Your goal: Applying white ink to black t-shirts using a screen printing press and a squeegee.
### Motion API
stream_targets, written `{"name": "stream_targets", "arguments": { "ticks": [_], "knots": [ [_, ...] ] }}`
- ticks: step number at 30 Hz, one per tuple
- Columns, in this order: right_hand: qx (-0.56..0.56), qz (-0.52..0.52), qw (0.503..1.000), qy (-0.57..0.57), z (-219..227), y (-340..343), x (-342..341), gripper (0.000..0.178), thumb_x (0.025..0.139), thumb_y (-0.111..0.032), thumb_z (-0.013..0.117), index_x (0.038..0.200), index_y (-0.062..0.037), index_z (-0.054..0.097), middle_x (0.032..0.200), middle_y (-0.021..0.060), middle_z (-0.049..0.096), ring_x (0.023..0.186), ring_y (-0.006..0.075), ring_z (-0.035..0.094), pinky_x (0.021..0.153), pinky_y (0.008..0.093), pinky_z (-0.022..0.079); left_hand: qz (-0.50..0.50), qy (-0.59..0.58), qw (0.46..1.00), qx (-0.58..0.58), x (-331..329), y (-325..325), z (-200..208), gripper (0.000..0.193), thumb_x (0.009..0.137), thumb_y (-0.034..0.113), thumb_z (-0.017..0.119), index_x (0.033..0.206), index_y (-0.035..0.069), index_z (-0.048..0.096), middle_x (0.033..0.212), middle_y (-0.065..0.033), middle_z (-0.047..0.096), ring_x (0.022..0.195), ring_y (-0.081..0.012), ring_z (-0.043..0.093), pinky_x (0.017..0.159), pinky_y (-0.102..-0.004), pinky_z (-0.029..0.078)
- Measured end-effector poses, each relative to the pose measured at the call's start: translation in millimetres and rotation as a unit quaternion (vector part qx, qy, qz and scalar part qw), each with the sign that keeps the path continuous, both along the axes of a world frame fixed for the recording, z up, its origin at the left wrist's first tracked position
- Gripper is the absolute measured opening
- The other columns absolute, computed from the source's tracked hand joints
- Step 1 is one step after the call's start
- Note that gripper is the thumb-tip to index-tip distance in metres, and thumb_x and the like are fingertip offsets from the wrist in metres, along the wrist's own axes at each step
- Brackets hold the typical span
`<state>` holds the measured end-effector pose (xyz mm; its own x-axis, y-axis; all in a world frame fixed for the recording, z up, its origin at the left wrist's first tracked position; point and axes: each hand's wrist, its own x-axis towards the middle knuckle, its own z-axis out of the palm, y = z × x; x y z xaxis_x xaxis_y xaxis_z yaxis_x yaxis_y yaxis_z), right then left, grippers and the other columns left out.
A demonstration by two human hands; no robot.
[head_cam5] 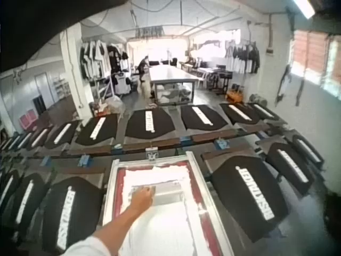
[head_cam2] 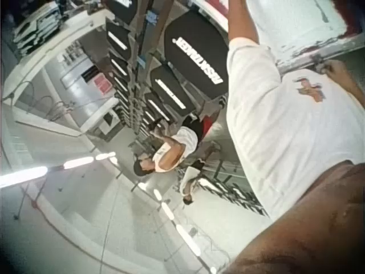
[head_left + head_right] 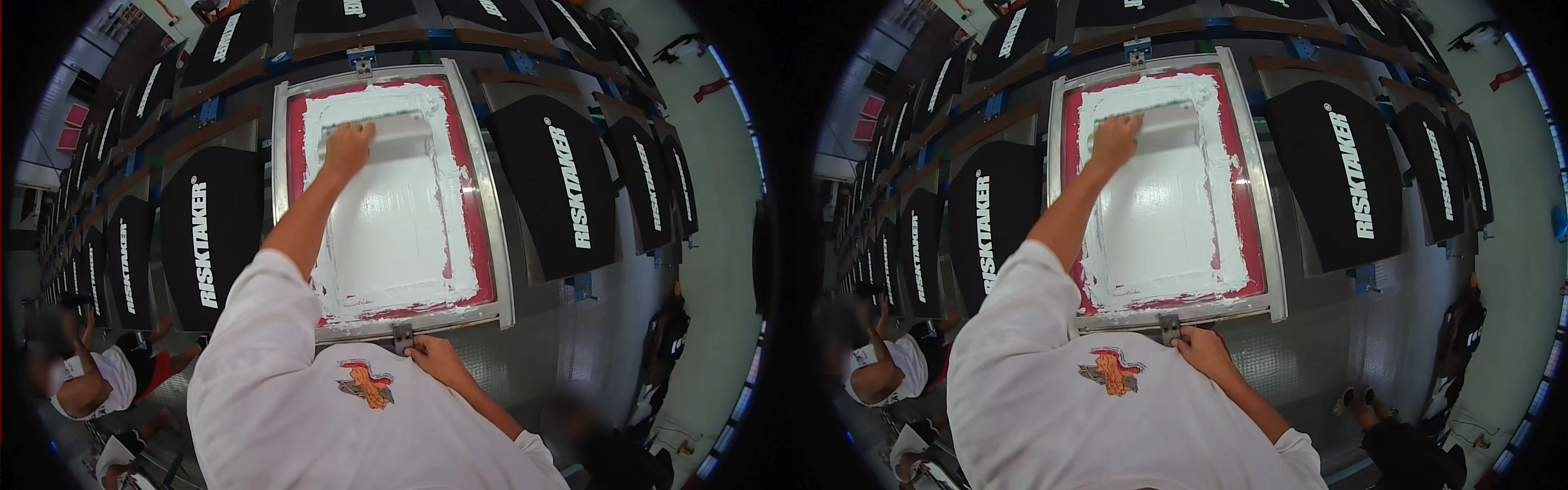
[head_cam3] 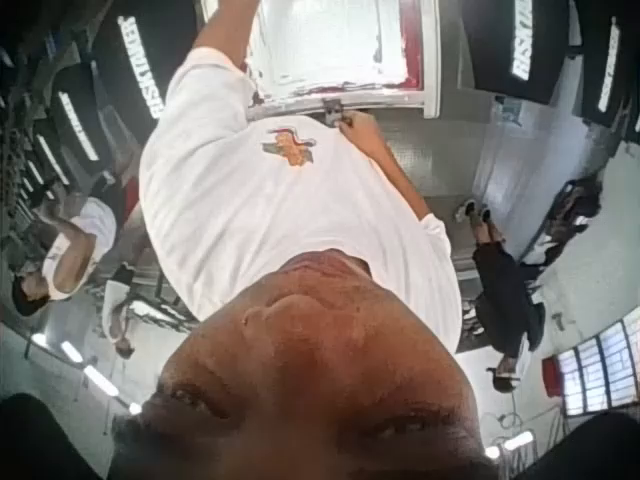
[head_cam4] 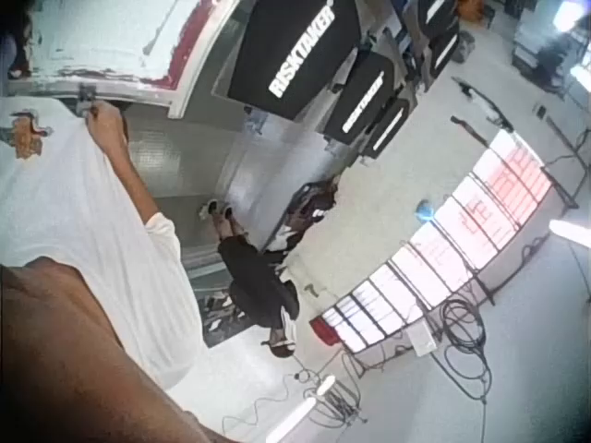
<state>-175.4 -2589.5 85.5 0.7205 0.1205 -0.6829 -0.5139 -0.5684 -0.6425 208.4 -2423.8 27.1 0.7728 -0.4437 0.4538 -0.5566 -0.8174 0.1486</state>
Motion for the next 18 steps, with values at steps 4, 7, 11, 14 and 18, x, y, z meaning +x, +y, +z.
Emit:
{"name": "stream_targets", "arguments": {
  "ticks": [4, 7, 11, 14, 18],
  "knots": [
    [-0.005, 0.011, 0.999, -0.038, 2, 0, 1, 0.025, 0.085, -0.022, 0.059, 0.087, 0.0032, 0.06, 0.081, 0.0249, 0.062, 0.081, 0.0414, 0.06, 0.071, 0.0455, 0.047, -0.017, 0.093, 0.996, 0.001, -64, 5, 54, 0.032, 0.069, 0.002, 0.059, 0.099, 0.012, 0.064, 0.08, -0.0117, 0.066, 0.076, -0.0313, 0.063, 0.066, -0.0426, 0.052],
    [0.015, 0.009, 0.994, -0.11, -17, -1, -5, 0.026, 0.085, -0.022, 0.059, 0.091, 0.0034, 0.058, 0.082, 0.0269, 0.061, 0.084, 0.0443, 0.058, 0.073, 0.0486, 0.045, -0.015, 0.172, 0.985, -0.004, -119, 13, 99, 0.034, 0.069, 0.004, 0.06, 0.101, 0.013, 0.065, 0.081, -0.0126, 0.066, 0.074, -0.0322, 0.064, 0.067, -0.0421, 0.052],
    [0.05, -0.008, 0.992, -0.117, -25, -4, -1, 0.027, 0.085, -0.022, 0.058, 0.093, 0.0043, 0.061, 0.084, 0.0256, 0.063, 0.083, 0.0423, 0.06, 0.074, 0.0447, 0.047, -0.015, 0.246, 0.968, -0.053, -195, 16, 135, 0.032, 0.07, 0.007, 0.061, 0.1, 0.012, 0.066, 0.079, -0.0149, 0.066, 0.073, -0.0338, 0.064, 0.066, -0.0411, 0.051],
    [0.077, 0.006, 0.993, -0.087, -25, -12, 3, 0.03, 0.086, -0.024, 0.058, 0.093, 0.0044, 0.061, 0.084, 0.0241, 0.064, 0.083, 0.0402, 0.061, 0.074, 0.0431, 0.047, -0.017, 0.277, 0.958, -0.075, -237, 18, 135, 0.032, 0.069, 0.007, 0.062, 0.1, 0.012, 0.066, 0.078, -0.0158, 0.065, 0.073, -0.0342, 0.063, 0.066, -0.0407, 0.05],
    [0.063, 0.019, 0.994, -0.09, -41, -14, -3, 0.03, 0.086, -0.026, 0.061, 0.096, 0.0018, 0.061, 0.089, 0.0207, 0.065, 0.086, 0.0356, 0.062, 0.076, 0.043, 0.047, 0.001, 0.335, 0.942, -0.023, -269, 10, 134, 0.036, 0.067, 0.005, 0.06, 0.101, 0.013, 0.067, 0.078, -0.0159, 0.066, 0.075, -0.0344, 0.064, 0.068, -0.0419, 0.051]
  ]
}}
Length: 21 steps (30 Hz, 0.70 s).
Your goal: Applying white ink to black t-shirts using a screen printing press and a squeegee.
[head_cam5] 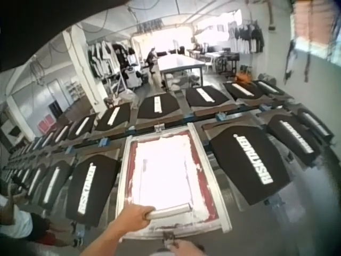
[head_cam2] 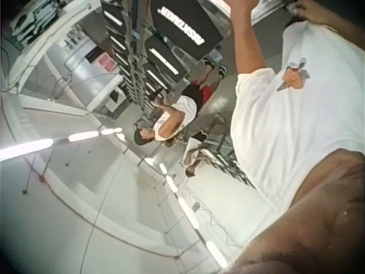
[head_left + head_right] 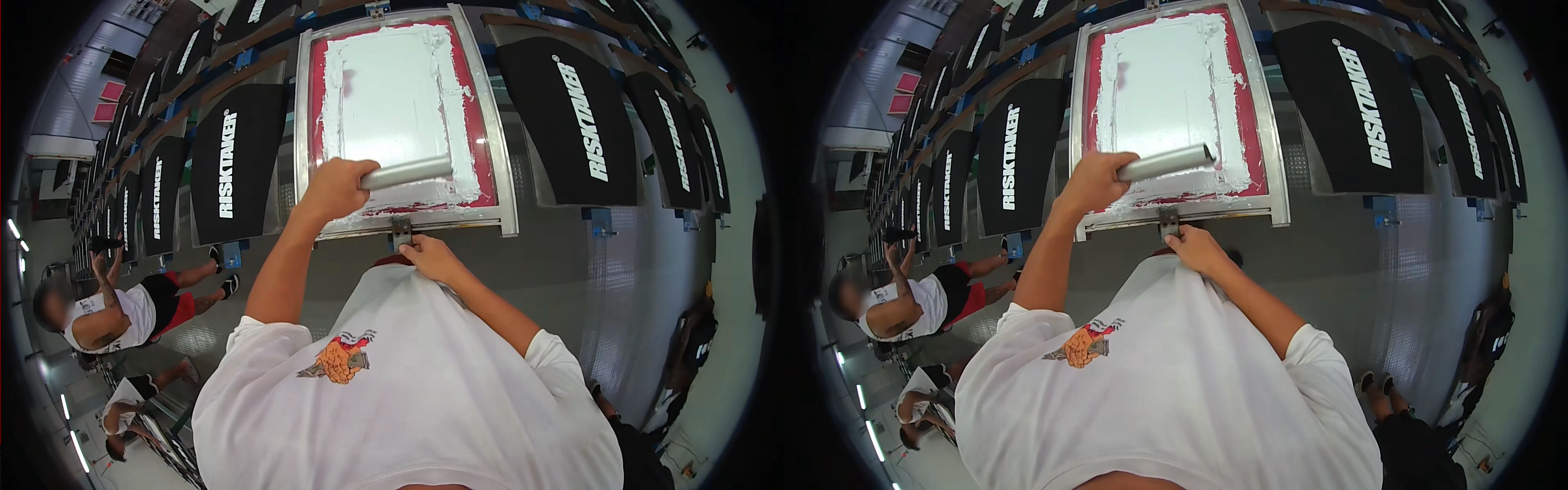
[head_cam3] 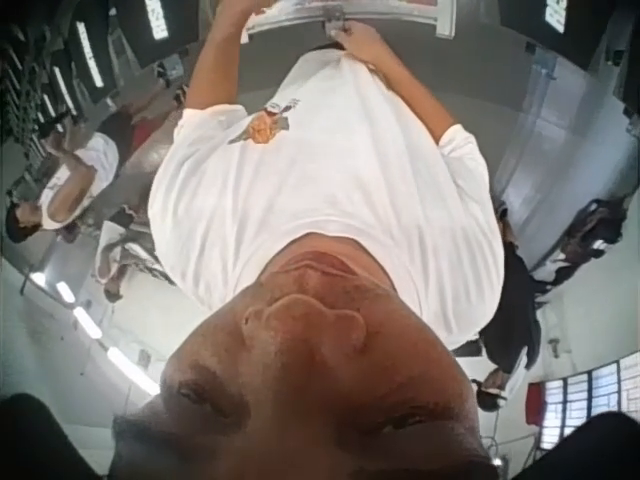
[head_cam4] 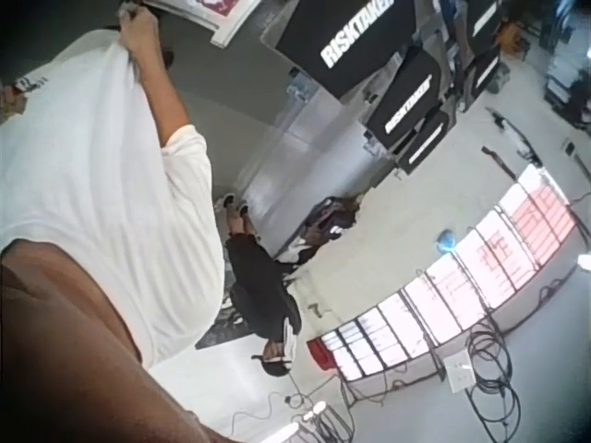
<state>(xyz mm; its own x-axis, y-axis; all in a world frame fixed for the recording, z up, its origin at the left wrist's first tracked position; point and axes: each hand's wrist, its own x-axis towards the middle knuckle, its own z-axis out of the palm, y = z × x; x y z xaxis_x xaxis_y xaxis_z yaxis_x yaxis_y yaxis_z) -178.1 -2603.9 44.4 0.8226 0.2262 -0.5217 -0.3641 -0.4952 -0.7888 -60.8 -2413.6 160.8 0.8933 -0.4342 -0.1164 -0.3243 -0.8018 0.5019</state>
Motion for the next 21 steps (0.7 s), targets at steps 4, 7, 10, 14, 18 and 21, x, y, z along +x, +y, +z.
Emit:
{"name": "stream_targets", "arguments": {
  "ticks": [4, 7, 10, 14, 18, 21],
  "knots": [
    [-0.138, 0.125, 0.98, -0.065, 63, -9, 13, 0.03, 0.081, -0.026, 0.066, 0.097, -0.001, 0.062, 0.088, 0.0175, 0.064, 0.085, 0.0324, 0.062, 0.076, 0.0431, 0.047, -0.022, -0.007, 1.0, 0.011, -11, 3, -29, 0.038, 0.064, 0.003, 0.058, 0.099, 0.015, 0.068, 0.078, -0.0139, 0.067, 0.075, -0.0342, 0.064, 0.068, -0.0433, 0.051],
    [-0.119, 0.055, 0.904, -0.408, 120, -17, 50, 0.035, 0.072, -0.02, 0.073, 0.102, -0.0047, 0.062, 0.078, 0.0116, 0.061, 0.073, 0.0299, 0.06, 0.071, 0.042, 0.048, -0.046, 0.011, 0.997, 0.054, -9, 3, -36, 0.032, 0.065, 0.006, 0.06, 0.095, 0.014, 0.067, 0.078, -0.012, 0.066, 0.076, -0.0335, 0.064, 0.068, -0.0426, 0.051],
    [-0.247, 0.062, 0.735, -0.628, 91, -30, 100, 0.029, 0.07, -0.017, 0.072, 0.096, -0.0074, 0.06, 0.077, 0.0095, 0.06, 0.073, 0.029, 0.061, 0.065, 0.0424, 0.049, -0.063, -0.031, 0.994, 0.087, -5, 0, -24, 0.029, 0.067, 0.008, 0.063, 0.095, 0.013, 0.064, 0.079, -0.0107, 0.065, 0.077, -0.0334, 0.063, 0.065, -0.0409, 0.052],
    [-0.305, 0.234, 0.865, -0.322, 61, -34, 84, 0.007, 0.073, -0.006, 0.057, 0.078, -0.0101, 0.058, 0.074, 0.0091, 0.062, 0.072, 0.027, 0.063, 0.059, 0.0413, 0.05, 0.005, -0.076, 0.987, 0.143, -42, 37, -47, 0.016, 0.067, 0.014, 0.07, 0.078, 0.009, 0.059, 0.072, -0.0077, 0.061, 0.075, -0.0275, 0.06, 0.098, -0.0644, 0.025],
    [-0.298, 0.149, 0.82, -0.466, 33, -35, 118, 0.004, 0.074, -0.008, 0.056, 0.071, -0.0097, 0.055, 0.066, 0.0084, 0.059, 0.06, 0.0234, 0.062, 0.051, 0.0353, 0.05, 0.027, -0.223, 0.974, 0.0, -13, 34, -83, 0.012, 0.062, -0.001, 0.055, 0.071, 0.006, 0.055, 0.062, -0.01, 0.054, 0.065, -0.0283, 0.058, 0.103, -0.0599, 0.027],
    [-0.332, 0.107, 0.775, -0.527, 17, -36, 236, 0.003, 0.074, -0.009, 0.054, 0.071, -0.01, 0.055, 0.063, 0.0081, 0.058, 0.057, 0.0242, 0.061, 0.048, 0.0355, 0.05, 0.01, -0.324, 0.946, -0.002, 123, 34, -109, 0.008, 0.068, 0.0, 0.052, 0.072, 0.006, 0.056, 0.059, -0.0116, 0.054, 0.058, -0.0297, 0.057, 0.1, -0.057, 0.031]
  ]
}}
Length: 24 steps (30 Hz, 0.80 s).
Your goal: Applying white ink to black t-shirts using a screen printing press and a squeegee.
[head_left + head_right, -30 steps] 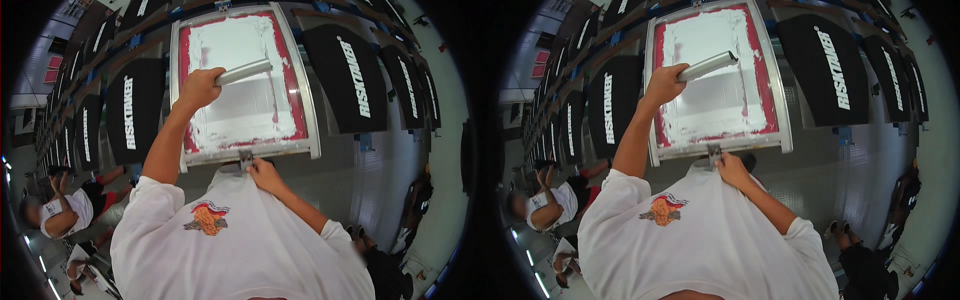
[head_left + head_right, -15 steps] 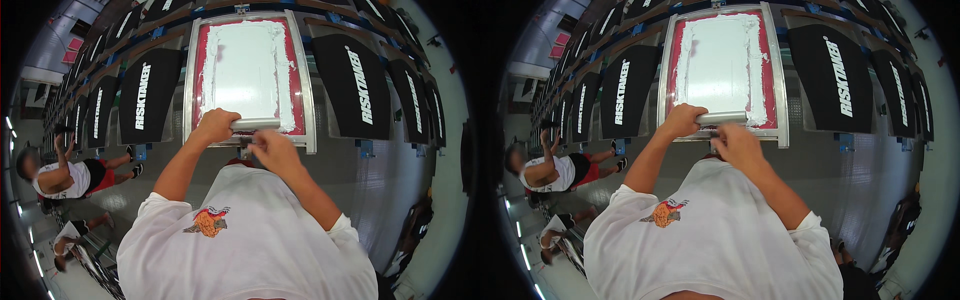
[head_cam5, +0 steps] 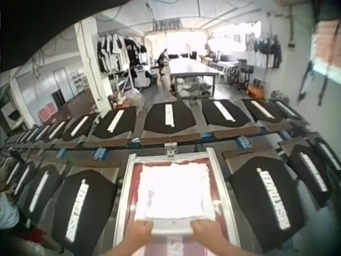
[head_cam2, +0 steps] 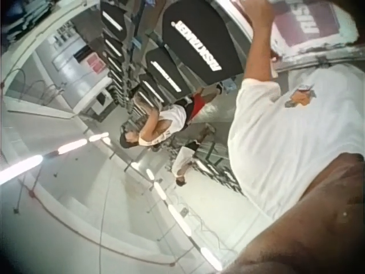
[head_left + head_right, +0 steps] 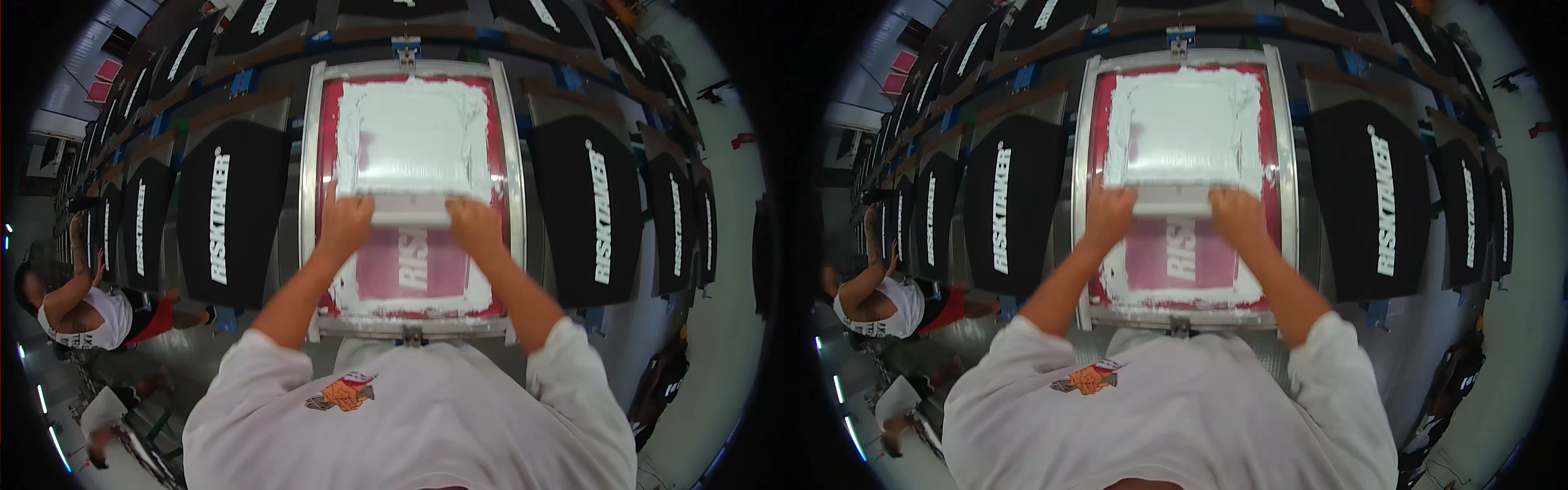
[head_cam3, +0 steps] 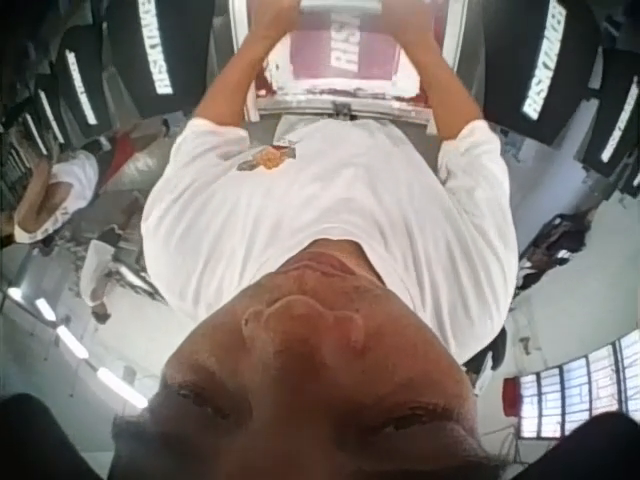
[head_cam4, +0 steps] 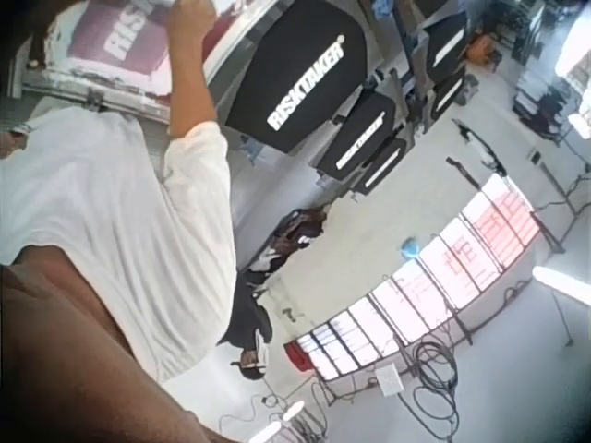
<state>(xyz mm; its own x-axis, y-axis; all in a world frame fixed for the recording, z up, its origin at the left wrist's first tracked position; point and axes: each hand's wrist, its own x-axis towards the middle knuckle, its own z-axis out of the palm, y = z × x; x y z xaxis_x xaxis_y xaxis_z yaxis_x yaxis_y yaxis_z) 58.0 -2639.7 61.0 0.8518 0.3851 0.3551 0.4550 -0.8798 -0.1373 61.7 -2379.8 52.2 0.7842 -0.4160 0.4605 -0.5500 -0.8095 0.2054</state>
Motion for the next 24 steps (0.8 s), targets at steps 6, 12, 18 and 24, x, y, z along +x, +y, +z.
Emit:
{"name": "stream_targets", "arguments": {
  "ticks": [6, 12, 18, 24],
  "knots": [
    [-0.098, -0.071, 0.985, 0.124, 36, 3, 171, 0.018, 0.076, -0.014, 0.057, 0.09, -0.0127, 0.067, 0.083, 0.0121, 0.068, 0.08, 0.0307, 0.066, 0.067, 0.0429, 0.053, 0.06, 0.192, 0.973, 0.11, 179, -9, 38, 0.015, 0.073, 0.015, 0.061, 0.086, 0.009, 0.064, 0.081, -0.0143, 0.067, 0.081, -0.032, 0.066, 0.088, -0.0482, 0.042],
    [-0.101, -0.029, 0.919, 0.38, 63, 0, -51, 0.036, 0.07, -0.015, 0.068, 0.105, -0.0197, 0.064, 0.087, 0.0058, 0.068, 0.083, 0.0264, 0.066, 0.071, 0.0415, 0.053, -0.034, 0.333, 0.925, 0.179, -51, 15, 67, 0.028, 0.075, 0.012, 0.059, 0.102, 0.013, 0.067, 0.074, -0.0113, 0.067, 0.071, -0.0239, 0.067, 0.103, -0.056, 0.027],
    [0.018, -0.034, 0.987, 0.158, 14, -4, -82, 0.025, 0.061, -0.005, 0.065, 0.085, -0.0124, 0.068, 0.079, 0.0067, 0.068, 0.071, 0.0241, 0.066, 0.059, 0.0358, 0.052, 0.018, 0.19, 0.982, 0.009, -77, 1, 22, 0.015, 0.067, 0.001, 0.057, 0.079, 0.009, 0.062, 0.068, -0.0096, 0.062, 0.065, -0.0252, 0.063, 0.104, -0.0582, 0.026],
    [-0.095, -0.075, 0.982, 0.148, 35, -2, 166, 0.021, 0.074, -0.013, 0.059, 0.093, -0.0143, 0.067, 0.085, 0.0103, 0.068, 0.082, 0.0294, 0.066, 0.07, 0.0421, 0.052, 0.087, 0.133, 0.982, 0.105, 165, -18, 24, 0.019, 0.069, 0.014, 0.066, 0.087, 0.01, 0.067, 0.077, -0.0125, 0.067, 0.077, -0.03, 0.065, 0.087, -0.047, 0.043]
  ]
}}
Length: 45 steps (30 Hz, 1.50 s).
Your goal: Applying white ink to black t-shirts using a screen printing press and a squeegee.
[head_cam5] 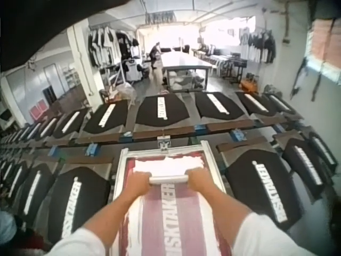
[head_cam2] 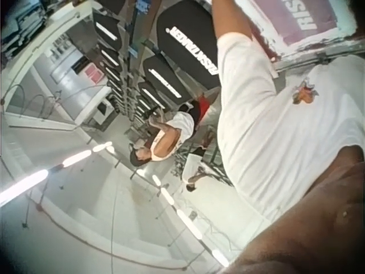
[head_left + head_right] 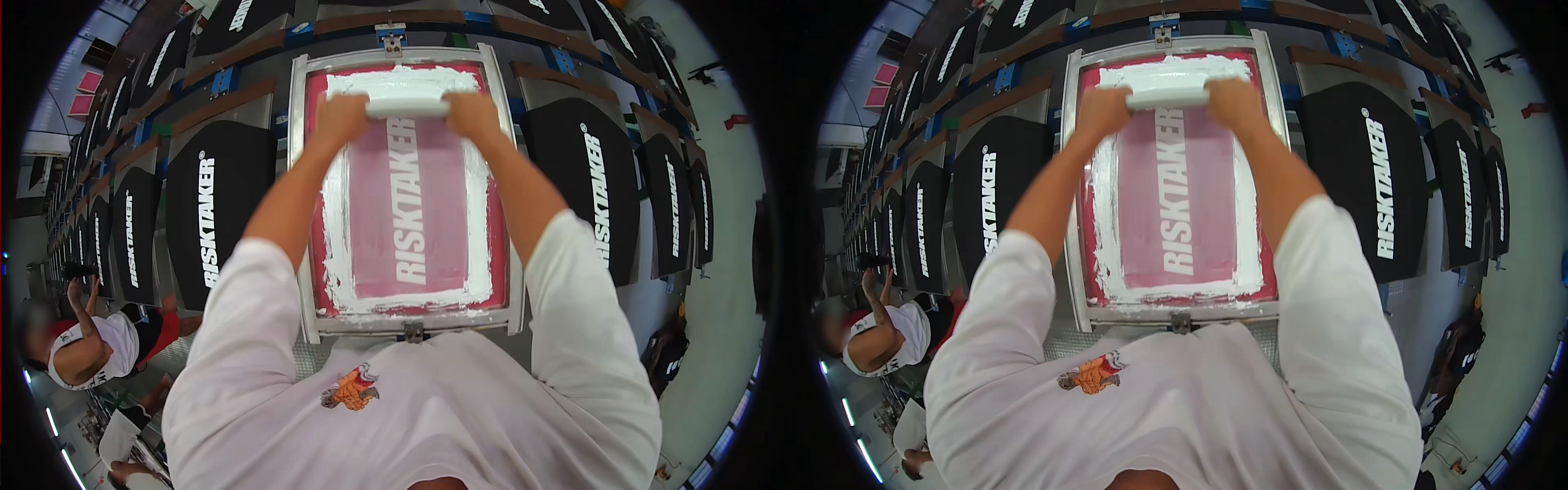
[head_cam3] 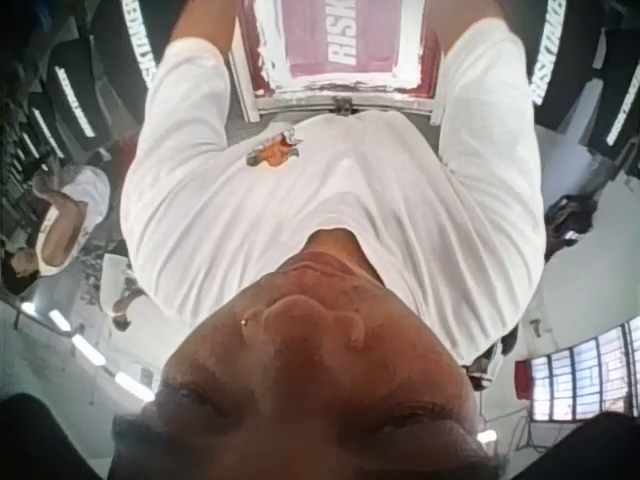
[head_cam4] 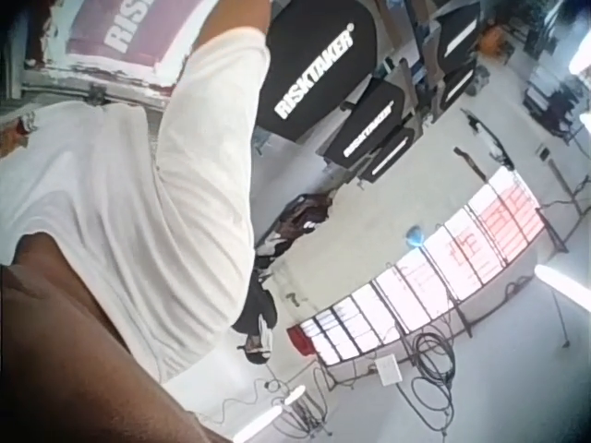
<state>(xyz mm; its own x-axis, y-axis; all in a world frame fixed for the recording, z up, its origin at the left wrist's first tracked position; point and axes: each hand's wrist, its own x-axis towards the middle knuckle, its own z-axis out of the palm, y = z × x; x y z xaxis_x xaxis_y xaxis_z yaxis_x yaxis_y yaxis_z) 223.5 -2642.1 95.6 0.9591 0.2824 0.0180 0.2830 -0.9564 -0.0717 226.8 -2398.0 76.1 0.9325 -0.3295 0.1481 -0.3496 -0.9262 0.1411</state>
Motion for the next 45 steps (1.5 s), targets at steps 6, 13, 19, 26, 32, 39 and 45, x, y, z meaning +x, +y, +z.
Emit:
{"name": "stream_targets", "arguments": {
  "ticks": [6, 13, 19, 26, 32, 39, 45],
  "knots": [
    [0.003, -0.006, 0.981, 0.192, 28, 7, -134, 0.036, 0.071, -0.018, 0.066, 0.107, -0.0175, 0.064, 0.092, 0.0097, 0.068, 0.083, 0.0278, 0.067, 0.072, 0.0424, 0.052, -0.047, 0.183, 0.98, 0.06, -133, 25, 50, 0.021, 0.072, 0.019, 0.065, 0.092, 0.012, 0.067, 0.071, -0.0126, 0.066, 0.07, -0.0283, 0.066, 0.08, -0.0454, 0.048],
    [0.197, 0.046, 0.979, -0.011, 5, 8, -277, 0.012, 0.067, -0.005, 0.059, 0.077, -0.011, 0.061, 0.072, 0.01, 0.062, 0.065, 0.0267, 0.061, 0.055, 0.0377, 0.051, -0.015, 0.089, 0.988, -0.122, -290, 18, 13, 0.016, 0.069, 0.004, 0.054, 0.082, 0.008, 0.063, 0.07, -0.0101, 0.061, 0.066, -0.0249, 0.062, 0.095, -0.0528, 0.037],
    [0.092, 0.042, 0.993, -0.064, -30, 11, -46, 0.018, 0.071, -0.008, 0.057, 0.085, -0.0128, 0.067, 0.076, 0.0108, 0.066, 0.071, 0.029, 0.065, 0.062, 0.0409, 0.052, -0.028, -0.037, 0.997, -0.054, -55, 24, -20, 0.007, 0.068, 0.006, 0.058, 0.073, 0.01, 0.059, 0.072, -0.0102, 0.063, 0.071, -0.0283, 0.063, 0.087, -0.0503, 0.039],
    [-0.015, -0.014, 0.991, 0.133, 29, 15, 78, 0.048, 0.057, -0.019, 0.08, 0.103, -0.013, 0.067, 0.096, 0.0133, 0.066, 0.093, 0.0298, 0.063, 0.08, 0.0416, 0.05, 0.051, 0.157, 0.976, 0.139, 68, -13, 56, 0.03, 0.069, 0.017, 0.068, 0.099, 0.013, 0.068, 0.097, -0.0117, 0.067, 0.094, -0.0296, 0.065, 0.098, -0.0554, 0.034],
    [0.295, -0.075, 0.952, -0.02, 39, 15, -103, 0.037, 0.073, -0.021, 0.075, 0.103, -0.0037, 0.063, 0.097, 0.0118, 0.063, 0.094, 0.0255, 0.059, 0.084, 0.0358, 0.046, -0.073, 0.156, 0.985, -0.028, 97, -11, 47, 0.043, 0.062, 0.028, 0.078, 0.102, 0.015, 0.069, 0.096, -0.011, 0.068, 0.092, -0.0286, 0.065, 0.082, -0.0399, 0.05],
    [0.345, -0.265, 0.714, 0.548, 4, 10, -371, 0.044, 0.088, -0.039, 0.06, 0.1, 0.0029, 0.065, 0.091, 0.0102, 0.067, 0.082, 0.015, 0.061, 0.075, 0.0284, 0.049, -0.073, 0.138, 0.985, -0.07, 117, -23, 68, 0.043, 0.059, 0.026, 0.081, 0.098, 0.013, 0.07, 0.092, -0.0109, 0.069, 0.089, -0.0293, 0.066, 0.08, -0.039, 0.05],
    [0.48, -0.258, 0.676, 0.497, -31, 41, -397, 0.033, 0.08, -0.029, 0.069, 0.101, -0.0027, 0.068, 0.083, 0.0094, 0.069, 0.073, 0.0195, 0.063, 0.07, 0.0325, 0.049, -0.022, 0.119, 0.992, 0.029, 72, -30, 46, 0.039, 0.07, 0.028, 0.074, 0.107, 0.022, 0.066, 0.105, -0.0087, 0.067, 0.098, -0.029, 0.063, 0.081, -0.0425, 0.051]
  ]
}}
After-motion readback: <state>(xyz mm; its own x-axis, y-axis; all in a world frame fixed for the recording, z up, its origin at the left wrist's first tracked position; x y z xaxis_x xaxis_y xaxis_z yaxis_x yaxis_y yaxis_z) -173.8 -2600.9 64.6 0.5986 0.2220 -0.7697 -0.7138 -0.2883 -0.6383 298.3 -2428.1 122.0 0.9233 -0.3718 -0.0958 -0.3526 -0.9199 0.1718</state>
